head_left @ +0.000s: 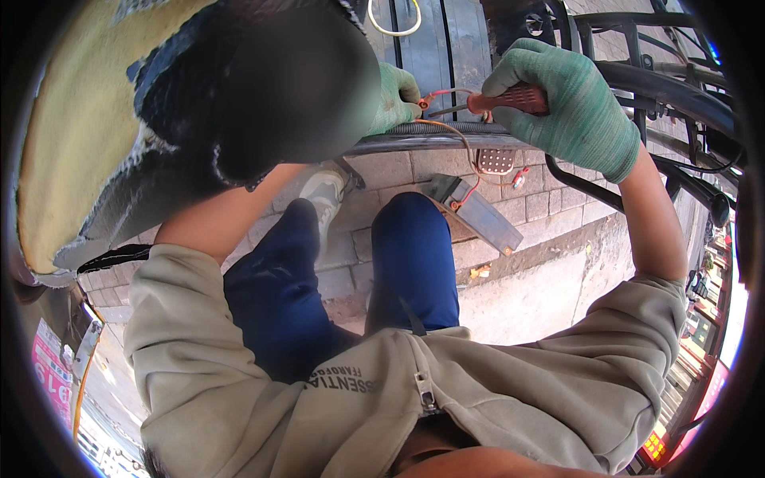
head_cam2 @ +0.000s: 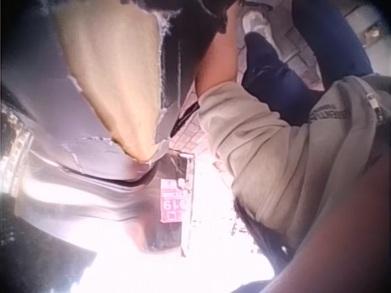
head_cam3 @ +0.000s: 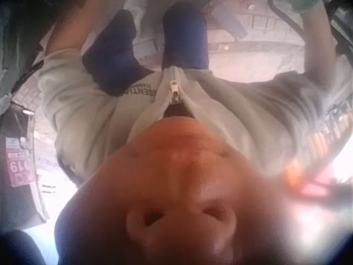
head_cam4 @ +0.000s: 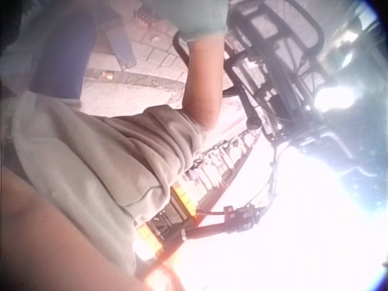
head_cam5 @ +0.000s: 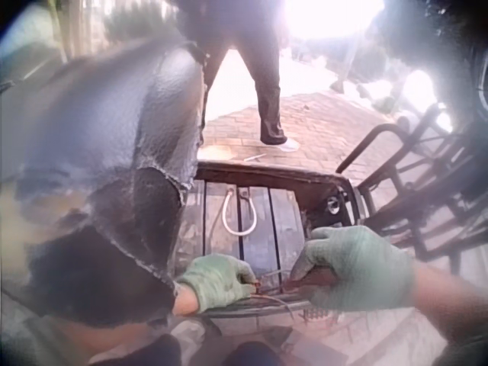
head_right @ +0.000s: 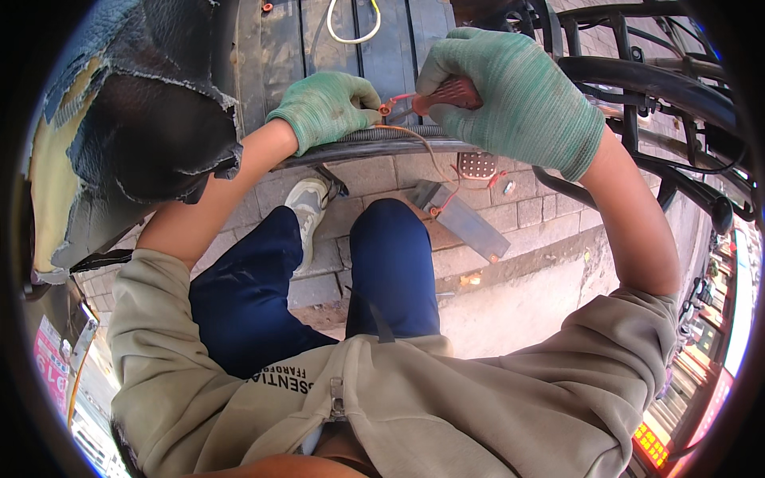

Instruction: The person works on the exposed wiring and battery compartment of a scooter or e-bike. They use a screwdriver and pliers to strip wire insulation, connect wires to terminals, and secure a battery pack into the frame.

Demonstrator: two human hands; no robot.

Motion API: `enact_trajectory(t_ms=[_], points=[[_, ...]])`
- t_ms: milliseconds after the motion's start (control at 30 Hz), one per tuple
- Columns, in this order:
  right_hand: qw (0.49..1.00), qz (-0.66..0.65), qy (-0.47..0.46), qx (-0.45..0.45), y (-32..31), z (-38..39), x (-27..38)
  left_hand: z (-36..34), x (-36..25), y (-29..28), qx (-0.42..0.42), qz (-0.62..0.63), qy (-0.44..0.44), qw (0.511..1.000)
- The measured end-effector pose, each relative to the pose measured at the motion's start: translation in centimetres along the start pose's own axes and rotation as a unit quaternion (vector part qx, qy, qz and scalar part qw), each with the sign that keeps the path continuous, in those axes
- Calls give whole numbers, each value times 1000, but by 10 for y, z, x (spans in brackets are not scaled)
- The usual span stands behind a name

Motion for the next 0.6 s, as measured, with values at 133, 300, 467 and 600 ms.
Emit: enact_trajectory(t_ms=[133, 300, 467, 600], points=[[983, -135, 25, -119, -31, -5, -15, -8, -14, 6, 15, -125, -20, 992], [899, -403, 168, -22, -45, -13, -29, -14, -23, 12, 39, -244, -36, 968], [991, -2, 104, 88, 31, -40, -30, -18, -16, 11, 49, -237, -59, 968], [973, 81, 74, 201, 95, -50, -21, -18, -14, 14, 45, -222, -63, 972]])
Point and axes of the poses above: each hand's wrist, its own z-axis away from the middle knuckle, its own y-axis out of the palm, x = y × z, the point moved 4 cm from there along -z, towards the middle knuckle, and after that the axes turned 11 degrees about z, right-handed, at the moved point
